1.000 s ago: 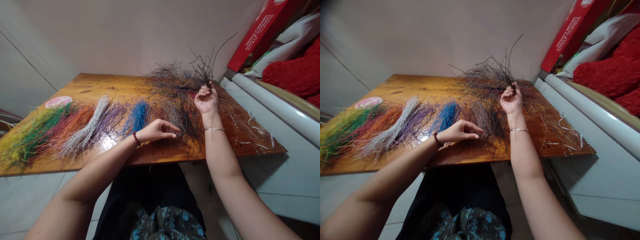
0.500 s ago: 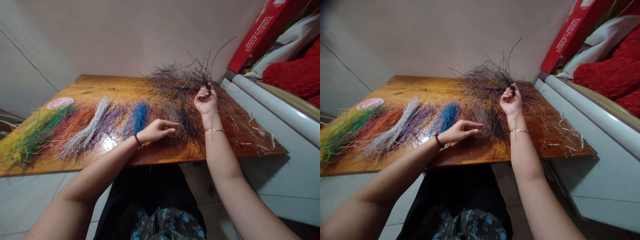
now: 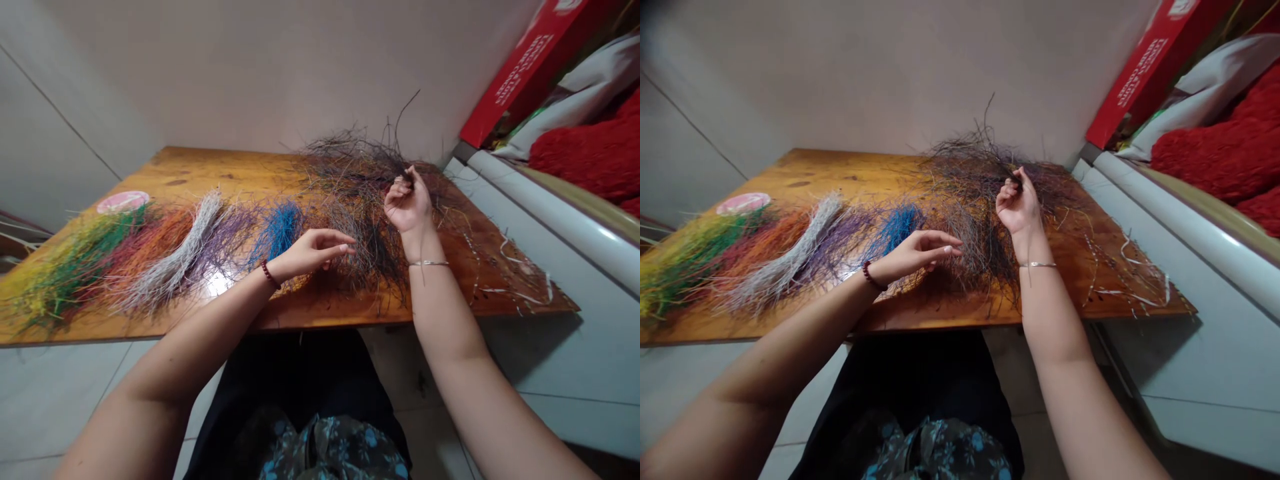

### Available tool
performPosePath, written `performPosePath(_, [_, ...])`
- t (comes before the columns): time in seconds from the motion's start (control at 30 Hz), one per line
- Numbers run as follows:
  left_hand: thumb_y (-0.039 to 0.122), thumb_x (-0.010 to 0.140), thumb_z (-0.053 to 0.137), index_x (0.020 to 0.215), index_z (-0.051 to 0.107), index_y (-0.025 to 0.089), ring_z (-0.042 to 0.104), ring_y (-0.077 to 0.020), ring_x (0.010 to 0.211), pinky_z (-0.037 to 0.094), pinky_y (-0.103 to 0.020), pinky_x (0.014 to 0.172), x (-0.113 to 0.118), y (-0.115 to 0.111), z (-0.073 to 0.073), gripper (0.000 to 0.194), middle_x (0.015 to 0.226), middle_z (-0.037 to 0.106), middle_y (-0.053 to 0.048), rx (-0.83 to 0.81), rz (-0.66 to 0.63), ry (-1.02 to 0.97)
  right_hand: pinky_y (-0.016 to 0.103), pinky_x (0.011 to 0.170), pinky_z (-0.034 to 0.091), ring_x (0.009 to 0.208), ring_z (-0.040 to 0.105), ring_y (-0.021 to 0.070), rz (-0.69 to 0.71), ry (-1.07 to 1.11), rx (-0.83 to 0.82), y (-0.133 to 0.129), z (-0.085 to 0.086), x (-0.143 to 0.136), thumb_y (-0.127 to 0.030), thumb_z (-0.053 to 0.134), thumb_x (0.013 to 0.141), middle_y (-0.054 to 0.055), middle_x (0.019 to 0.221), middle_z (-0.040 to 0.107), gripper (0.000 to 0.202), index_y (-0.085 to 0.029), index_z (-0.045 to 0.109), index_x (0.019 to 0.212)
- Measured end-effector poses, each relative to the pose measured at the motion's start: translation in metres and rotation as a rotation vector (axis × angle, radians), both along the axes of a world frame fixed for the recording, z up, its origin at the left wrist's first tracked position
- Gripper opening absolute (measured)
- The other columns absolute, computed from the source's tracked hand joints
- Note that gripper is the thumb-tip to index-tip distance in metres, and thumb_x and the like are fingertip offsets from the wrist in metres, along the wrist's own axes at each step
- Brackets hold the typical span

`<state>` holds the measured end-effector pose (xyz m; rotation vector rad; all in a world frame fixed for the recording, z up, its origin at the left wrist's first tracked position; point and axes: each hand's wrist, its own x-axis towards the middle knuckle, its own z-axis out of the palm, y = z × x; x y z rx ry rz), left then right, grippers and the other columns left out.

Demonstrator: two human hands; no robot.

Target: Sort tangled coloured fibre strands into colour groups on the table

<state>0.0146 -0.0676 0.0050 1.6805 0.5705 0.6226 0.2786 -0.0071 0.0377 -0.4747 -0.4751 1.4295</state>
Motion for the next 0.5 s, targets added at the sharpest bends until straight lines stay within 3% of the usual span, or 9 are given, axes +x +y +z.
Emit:
performPosePath(0.1, [0.039, 0.091, 0.067, 0.125, 0.069, 0.014, 0.067, -0.0181, 0.093, 0.052, -0.024, 0.071, 0.000, 0.004, -0.005, 0.042, 0.129, 0.067, -0.015, 0.137, 0.049, -0.049, 0.012, 0.036, 0.042, 0.037, 0.046, 0.0014, 0.037, -0.004, -0.033, -0.001, 0.000, -0.012, -0.031, 0.071, 0.088, -0.012, 0.049, 0.050, 0.025, -0.022, 0.054, 0.072])
performPosePath(0.23, [0.031, 0.093, 0.063, 0.127, 0.069, 0.020, 0.057, -0.0269, 0.128, 0.051, -0.030, 0.090, 0.000, 0.006, -0.009, 0.036, 0.152, 0.050, -0.011, 0.264, -0.014, -0.077, 0.012, 0.036, 0.041, 0.037, 0.045, 0.0013, 0.043, -0.034, -0.052, -0.003, 0.000, -0.028, -0.035, 0.075, 0.085, -0.012, 0.049, 0.050, 0.027, -0.023, 0.054, 0.073])
performPosePath(0.5, [0.026, 0.096, 0.060, 0.140, 0.060, 0.029, 0.053, -0.0255, 0.133, 0.050, -0.031, 0.095, 0.003, -0.004, -0.004, 0.044, 0.160, 0.038, -0.009, 0.241, -0.253, -0.032, 0.013, 0.037, 0.041, 0.038, 0.046, 0.0014, 0.044, -0.082, -0.029, -0.004, -0.003, -0.037, -0.038, 0.076, 0.084, -0.012, 0.050, 0.048, 0.024, -0.025, 0.057, 0.078])
